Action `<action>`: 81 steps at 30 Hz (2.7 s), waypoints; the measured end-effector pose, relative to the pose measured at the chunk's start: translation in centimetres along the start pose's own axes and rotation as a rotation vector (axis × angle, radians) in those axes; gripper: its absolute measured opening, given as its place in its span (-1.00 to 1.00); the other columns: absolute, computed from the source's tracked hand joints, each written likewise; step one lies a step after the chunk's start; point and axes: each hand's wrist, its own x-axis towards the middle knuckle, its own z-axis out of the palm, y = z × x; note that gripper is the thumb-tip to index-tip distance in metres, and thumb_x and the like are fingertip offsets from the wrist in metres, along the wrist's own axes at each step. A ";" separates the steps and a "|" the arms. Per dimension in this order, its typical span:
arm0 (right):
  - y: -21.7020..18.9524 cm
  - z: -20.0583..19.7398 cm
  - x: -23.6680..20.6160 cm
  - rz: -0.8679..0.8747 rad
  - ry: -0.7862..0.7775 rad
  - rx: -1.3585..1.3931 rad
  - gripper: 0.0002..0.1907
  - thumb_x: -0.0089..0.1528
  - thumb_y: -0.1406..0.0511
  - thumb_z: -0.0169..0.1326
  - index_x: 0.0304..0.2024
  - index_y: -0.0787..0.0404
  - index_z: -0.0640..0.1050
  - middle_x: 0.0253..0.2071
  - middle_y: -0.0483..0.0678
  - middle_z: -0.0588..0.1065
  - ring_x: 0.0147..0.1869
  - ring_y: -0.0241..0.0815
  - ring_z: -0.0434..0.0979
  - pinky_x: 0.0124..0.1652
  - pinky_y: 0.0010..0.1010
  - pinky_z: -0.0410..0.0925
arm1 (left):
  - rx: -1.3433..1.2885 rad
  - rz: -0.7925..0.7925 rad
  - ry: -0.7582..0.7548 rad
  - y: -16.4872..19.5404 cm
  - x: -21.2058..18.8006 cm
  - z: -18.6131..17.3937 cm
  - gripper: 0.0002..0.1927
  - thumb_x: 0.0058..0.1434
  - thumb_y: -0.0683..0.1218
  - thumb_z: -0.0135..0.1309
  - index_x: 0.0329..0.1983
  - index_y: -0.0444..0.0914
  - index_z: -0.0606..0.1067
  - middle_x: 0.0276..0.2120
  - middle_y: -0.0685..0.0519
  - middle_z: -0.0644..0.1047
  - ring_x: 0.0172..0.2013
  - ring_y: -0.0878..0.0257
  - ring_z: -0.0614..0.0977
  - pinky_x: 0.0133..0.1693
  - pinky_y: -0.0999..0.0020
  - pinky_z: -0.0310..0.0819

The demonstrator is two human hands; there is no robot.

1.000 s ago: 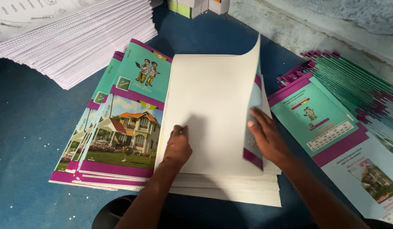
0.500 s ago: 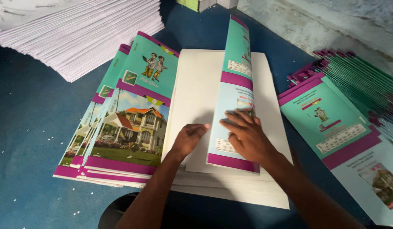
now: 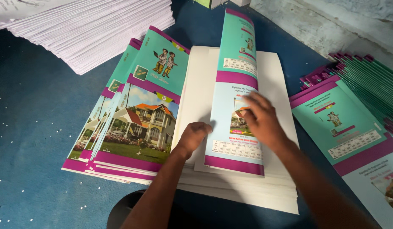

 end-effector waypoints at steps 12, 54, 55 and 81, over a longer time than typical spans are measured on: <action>3.2 2.1 -0.4 0.332 -0.256 0.057 -0.03 0.21 -0.18 0.07 0.50 0.17 0.16 0.51 0.49 -0.09 0.61 0.37 -0.09 0.35 0.02 0.10 | 0.279 -0.129 0.264 4.4 -2.6 -0.5 -0.30 -0.02 0.03 0.36 0.17 -0.32 0.45 -0.17 -0.06 0.62 -0.09 0.12 0.68 0.03 0.28 0.53; 5.3 7.2 -1.9 0.109 -0.253 -0.344 -0.04 0.18 -0.25 0.07 0.43 0.18 0.30 0.43 0.63 -0.06 0.46 0.67 -0.07 0.30 0.25 0.09 | 0.680 0.093 0.371 2.0 -2.2 1.8 -0.39 0.05 -0.36 0.07 0.21 -0.14 0.51 -0.03 -0.25 0.54 -0.02 -0.14 0.61 0.05 0.12 0.53; 5.4 7.4 -2.0 0.031 -0.218 -0.412 -0.06 0.21 -0.26 0.05 0.42 0.19 0.31 0.42 0.59 0.02 0.50 0.64 -0.01 0.34 0.25 0.10 | 0.724 0.103 0.349 2.3 -2.2 1.9 -0.43 0.07 -0.34 0.07 0.17 -0.12 0.55 0.01 -0.25 0.52 -0.01 -0.14 0.61 0.08 0.13 0.53; 4.5 9.2 -3.1 0.155 -0.227 -0.384 -0.12 0.25 -0.29 -0.13 0.46 0.01 0.24 0.48 0.46 0.03 0.56 0.46 -0.08 0.24 0.60 -0.16 | 1.347 0.010 -0.161 7.0 0.7 3.9 -0.20 -0.24 0.08 0.58 0.08 -0.28 0.56 0.14 -0.10 0.43 0.25 -0.07 0.41 0.06 0.11 0.59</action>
